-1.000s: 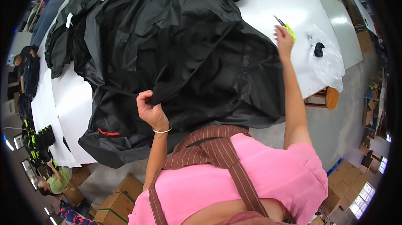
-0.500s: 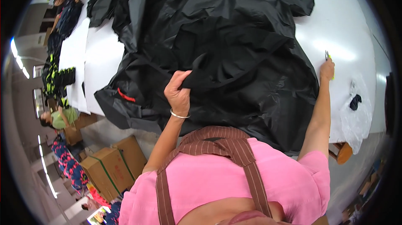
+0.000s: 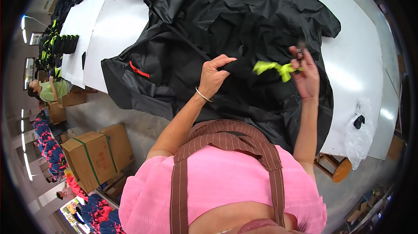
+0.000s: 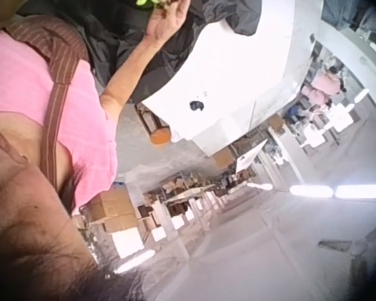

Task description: Inspecting and trimming loose threads from black outdoor gear fabric on a large work table.

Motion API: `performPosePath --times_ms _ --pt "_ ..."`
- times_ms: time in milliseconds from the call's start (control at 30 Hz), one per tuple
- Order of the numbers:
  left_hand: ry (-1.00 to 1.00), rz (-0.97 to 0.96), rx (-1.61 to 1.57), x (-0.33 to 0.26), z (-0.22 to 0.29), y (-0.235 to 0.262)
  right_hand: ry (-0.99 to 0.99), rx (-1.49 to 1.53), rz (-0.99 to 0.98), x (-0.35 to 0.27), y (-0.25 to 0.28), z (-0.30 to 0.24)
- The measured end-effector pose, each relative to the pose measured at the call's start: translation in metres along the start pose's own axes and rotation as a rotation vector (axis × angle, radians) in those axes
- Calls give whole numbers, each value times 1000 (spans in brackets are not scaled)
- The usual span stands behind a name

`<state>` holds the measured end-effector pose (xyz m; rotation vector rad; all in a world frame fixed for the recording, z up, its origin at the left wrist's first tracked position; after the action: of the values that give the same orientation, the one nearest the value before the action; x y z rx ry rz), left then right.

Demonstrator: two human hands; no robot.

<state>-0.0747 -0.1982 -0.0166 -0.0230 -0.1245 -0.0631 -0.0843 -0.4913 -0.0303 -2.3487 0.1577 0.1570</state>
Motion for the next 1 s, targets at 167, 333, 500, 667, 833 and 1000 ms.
performPosePath --times_ms 167,333,500,667,833,1000 --pt "39 -106 -14 -2 3 15 -40 -318 -310 -13 -94 25" --pt "-189 -30 62 1 19 19 368 -989 -284 -31 -138 12" --pt "-552 194 205 14 45 15 549 -1171 -56 -46 -157 13" --pt "-504 276 262 21 51 11 514 -1142 116 -68 -161 41" --pt "-448 159 334 8 43 11 533 -1122 178 -80 -161 56" --pt "-462 171 365 0 43 13 565 -1108 153 -87 -172 63"
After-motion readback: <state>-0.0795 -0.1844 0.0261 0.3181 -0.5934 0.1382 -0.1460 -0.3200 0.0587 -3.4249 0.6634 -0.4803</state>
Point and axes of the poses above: each hand's wrist, its own x-axis towards the middle knuckle, its own y-axis out of the back of the hand, z = x × y, the point moved 1 cm from there along x, towards the middle knuckle, and after that the axes turned 8 degrees about z, right-handed, at the moved point
